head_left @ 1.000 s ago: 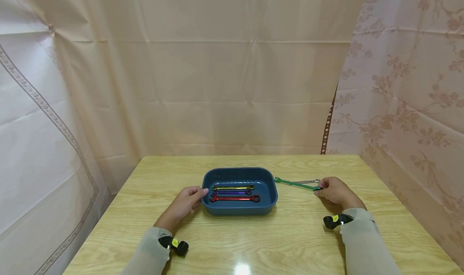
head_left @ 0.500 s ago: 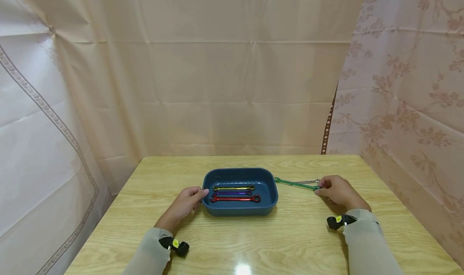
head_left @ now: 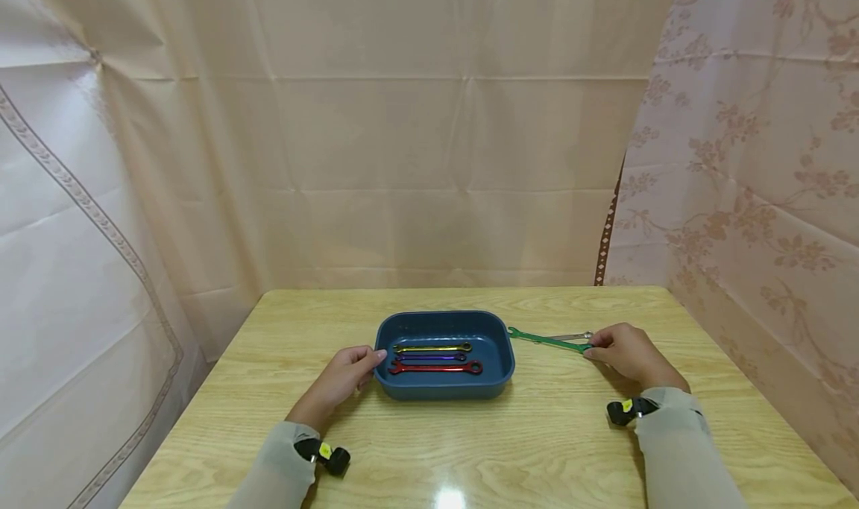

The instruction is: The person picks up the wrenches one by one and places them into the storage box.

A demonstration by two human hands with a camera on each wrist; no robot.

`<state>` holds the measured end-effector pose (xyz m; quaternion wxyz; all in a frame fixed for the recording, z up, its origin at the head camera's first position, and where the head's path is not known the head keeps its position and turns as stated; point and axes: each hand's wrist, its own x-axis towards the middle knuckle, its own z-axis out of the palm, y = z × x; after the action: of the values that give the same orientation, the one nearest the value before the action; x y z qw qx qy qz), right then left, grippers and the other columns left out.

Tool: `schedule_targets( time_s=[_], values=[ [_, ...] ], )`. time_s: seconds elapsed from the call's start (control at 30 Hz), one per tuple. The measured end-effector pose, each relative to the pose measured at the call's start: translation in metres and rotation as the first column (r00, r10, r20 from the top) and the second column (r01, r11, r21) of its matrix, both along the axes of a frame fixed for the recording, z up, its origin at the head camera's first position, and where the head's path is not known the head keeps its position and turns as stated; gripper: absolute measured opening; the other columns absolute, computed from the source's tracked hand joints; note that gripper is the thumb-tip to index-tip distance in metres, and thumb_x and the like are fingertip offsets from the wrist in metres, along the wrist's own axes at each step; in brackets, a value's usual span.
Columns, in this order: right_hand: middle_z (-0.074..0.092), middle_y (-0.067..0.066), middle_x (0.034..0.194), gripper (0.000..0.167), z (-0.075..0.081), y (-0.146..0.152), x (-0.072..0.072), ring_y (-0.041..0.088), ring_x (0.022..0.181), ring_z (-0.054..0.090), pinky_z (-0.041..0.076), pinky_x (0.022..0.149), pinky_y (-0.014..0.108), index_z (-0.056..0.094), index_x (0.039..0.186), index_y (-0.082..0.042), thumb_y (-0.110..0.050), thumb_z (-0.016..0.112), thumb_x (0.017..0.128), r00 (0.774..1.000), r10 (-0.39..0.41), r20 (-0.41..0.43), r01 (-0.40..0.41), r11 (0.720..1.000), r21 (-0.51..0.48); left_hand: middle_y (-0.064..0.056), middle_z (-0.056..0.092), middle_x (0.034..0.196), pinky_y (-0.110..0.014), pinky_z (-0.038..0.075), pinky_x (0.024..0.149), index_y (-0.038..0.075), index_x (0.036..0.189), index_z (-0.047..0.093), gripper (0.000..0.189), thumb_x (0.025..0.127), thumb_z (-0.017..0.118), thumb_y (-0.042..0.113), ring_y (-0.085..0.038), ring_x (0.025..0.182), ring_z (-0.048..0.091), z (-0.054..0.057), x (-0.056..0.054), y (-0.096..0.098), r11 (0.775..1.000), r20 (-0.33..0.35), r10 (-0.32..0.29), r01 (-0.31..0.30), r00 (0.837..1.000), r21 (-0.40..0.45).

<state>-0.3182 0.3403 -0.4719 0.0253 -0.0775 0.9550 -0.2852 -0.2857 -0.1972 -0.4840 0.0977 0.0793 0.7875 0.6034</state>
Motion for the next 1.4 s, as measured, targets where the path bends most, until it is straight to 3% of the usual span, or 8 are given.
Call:
schedule_targets(
  time_s=[0.3, 0.47, 0.6, 1.0, 1.17, 1.4],
  values=[
    [0.072, 0.003, 0.100, 0.020, -0.003, 0.003, 0.000, 0.018, 0.088, 0.064, 0.054, 0.075, 0.039, 0.076, 0.104, -0.010, -0.029, 0.073, 0.098, 1.000, 0.028, -0.013, -0.028, 0.999, -0.017, 0.001, 0.046, 0.068, -0.026, 0.039, 0.057, 0.005, 0.088, 0.059, 0.040, 0.105, 0.060, 0.041, -0.017, 0.064, 0.045, -0.001, 0.001, 0.000, 1.000, 0.005, -0.003, 0.003, 1.000, -0.003],
    [0.070, 0.004, 0.097, 0.022, 0.001, 0.003, 0.002, 0.021, 0.085, 0.062, 0.050, 0.075, 0.038, 0.074, 0.103, -0.014, -0.035, 0.067, 0.102, 0.999, 0.026, 0.048, -0.022, 0.997, -0.069, 0.001, 0.046, 0.068, -0.026, 0.039, 0.058, 0.004, 0.089, 0.060, 0.040, 0.106, 0.059, 0.040, -0.017, 0.064, 0.044, -0.001, 0.001, 0.000, 1.000, 0.004, -0.002, 0.002, 1.000, -0.006],
    [0.071, 0.005, 0.107, 0.027, 0.008, 0.001, 0.004, 0.022, 0.090, 0.061, 0.049, 0.077, 0.037, 0.072, 0.113, -0.013, -0.037, 0.064, 0.103, 0.998, 0.013, 0.062, -0.007, 0.995, -0.102, 0.001, 0.047, 0.069, -0.026, 0.039, 0.058, 0.001, 0.091, 0.060, 0.040, 0.106, 0.059, 0.038, -0.018, 0.065, 0.045, -0.002, 0.000, 0.000, 1.000, 0.010, 0.000, 0.001, 1.000, -0.011],
    [0.069, 0.011, 0.106, 0.030, 0.015, -0.003, 0.004, 0.024, 0.089, 0.057, 0.047, 0.073, 0.035, 0.071, 0.116, -0.007, -0.033, 0.064, 0.104, 0.999, -0.042, -0.011, 0.041, 0.993, -0.114, 0.001, 0.046, 0.068, -0.026, 0.039, 0.057, 0.004, 0.088, 0.059, 0.045, 0.102, 0.062, 0.046, -0.017, 0.064, 0.045, -0.003, -0.001, -0.001, 1.000, 0.005, -0.008, 0.008, 1.000, -0.006],
    [0.069, 0.013, 0.110, 0.029, 0.021, -0.005, 0.005, 0.026, 0.091, 0.057, 0.048, 0.074, 0.035, 0.070, 0.117, -0.008, -0.034, 0.064, 0.104, 0.998, -0.066, -0.010, 0.064, 0.992, -0.109, 0.001, 0.046, 0.068, -0.027, 0.039, 0.057, 0.004, 0.088, 0.059, 0.044, 0.104, 0.061, 0.046, -0.018, 0.064, 0.045, -0.001, 0.000, -0.001, 1.000, 0.000, -0.007, 0.007, 1.000, -0.012],
    [0.070, 0.012, 0.108, 0.028, 0.026, -0.009, 0.005, 0.024, 0.089, 0.060, 0.051, 0.073, 0.035, 0.072, 0.114, -0.008, -0.034, 0.066, 0.102, 0.994, -0.071, -0.080, 0.065, 0.994, -0.084, 0.001, 0.047, 0.068, -0.027, 0.039, 0.058, 0.001, 0.093, 0.061, 0.044, 0.106, 0.058, 0.043, -0.017, 0.065, 0.046, 0.002, 0.001, -0.001, 1.000, 0.012, -0.006, 0.007, 1.000, -0.023]
  ],
)
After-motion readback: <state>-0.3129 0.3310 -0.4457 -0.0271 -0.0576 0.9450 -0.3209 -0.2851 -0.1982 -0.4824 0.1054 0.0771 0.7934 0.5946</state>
